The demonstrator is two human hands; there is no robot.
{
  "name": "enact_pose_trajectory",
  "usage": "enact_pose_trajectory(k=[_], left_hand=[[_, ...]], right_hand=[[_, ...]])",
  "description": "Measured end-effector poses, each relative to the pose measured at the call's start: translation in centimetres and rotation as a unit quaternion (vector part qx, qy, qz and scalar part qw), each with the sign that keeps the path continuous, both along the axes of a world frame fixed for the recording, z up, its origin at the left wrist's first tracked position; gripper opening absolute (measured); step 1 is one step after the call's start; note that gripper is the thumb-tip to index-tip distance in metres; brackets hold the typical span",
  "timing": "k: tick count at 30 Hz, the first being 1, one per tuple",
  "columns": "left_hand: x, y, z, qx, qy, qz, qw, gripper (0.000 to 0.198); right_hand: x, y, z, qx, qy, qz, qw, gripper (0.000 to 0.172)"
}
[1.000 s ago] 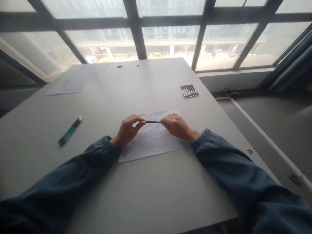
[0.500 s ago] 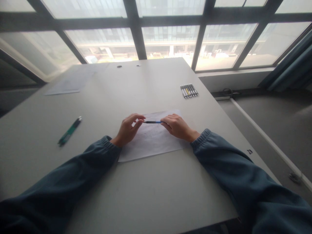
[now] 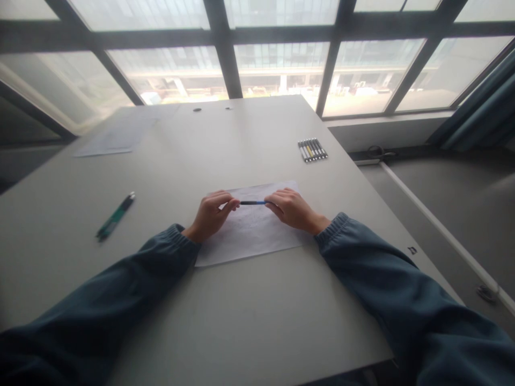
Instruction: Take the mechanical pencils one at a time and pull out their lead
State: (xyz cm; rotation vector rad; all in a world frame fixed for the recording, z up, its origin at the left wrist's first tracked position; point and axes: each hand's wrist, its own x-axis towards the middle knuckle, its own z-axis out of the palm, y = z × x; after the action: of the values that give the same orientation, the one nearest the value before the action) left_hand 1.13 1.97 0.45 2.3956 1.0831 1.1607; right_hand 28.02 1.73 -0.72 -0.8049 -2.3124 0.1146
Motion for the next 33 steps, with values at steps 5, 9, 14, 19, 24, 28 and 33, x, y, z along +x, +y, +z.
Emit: enact_pose_trajectory(k=[5,9,14,19,24,28,33], left_hand=[[0.08,-0.04,-0.01,0.028,-0.025,0.003,0.999,0.026],[0.18,-0.22,0.13,0.036,-0.043,0.002,0.998,0.020],[0.25,-0.35,0.37,0.059,-0.059,-0.018,0.996,0.012],[0.15,-0.23,0.17,0.037,-0.044,-0.008,0.998,0.024],[-0.21,-0.08,-0.08,-0.008,-0.006,-0.008,1.000,0.040],[-0.23,-0.02,-0.08,-0.008,0.005,-0.014,1.000,0.044],[-0.01,-0.04,0.06,0.014,-0.003,-0.008,1.000,0.038]], right_hand=[[0.00,-0.05,0.00,-0.009,0.007,-0.005,1.000,0.018],[-0.03,-0.08,-0.02,-0.014,0.012,-0.008,1.000,0.019],[-0.05,-0.13,0.02,-0.011,0.019,-0.002,1.000,0.017],[-0.02,-0.16,0.14,0.004,0.025,0.000,1.000,0.017],[-0.06,-0.10,0.22,0.012,0.024,-0.002,1.000,0.016],[-0.11,-0.15,0.31,0.017,0.018,0.007,1.000,0.015],[-0.15,-0.28,0.43,0.010,0.020,0.006,1.000,0.017]])
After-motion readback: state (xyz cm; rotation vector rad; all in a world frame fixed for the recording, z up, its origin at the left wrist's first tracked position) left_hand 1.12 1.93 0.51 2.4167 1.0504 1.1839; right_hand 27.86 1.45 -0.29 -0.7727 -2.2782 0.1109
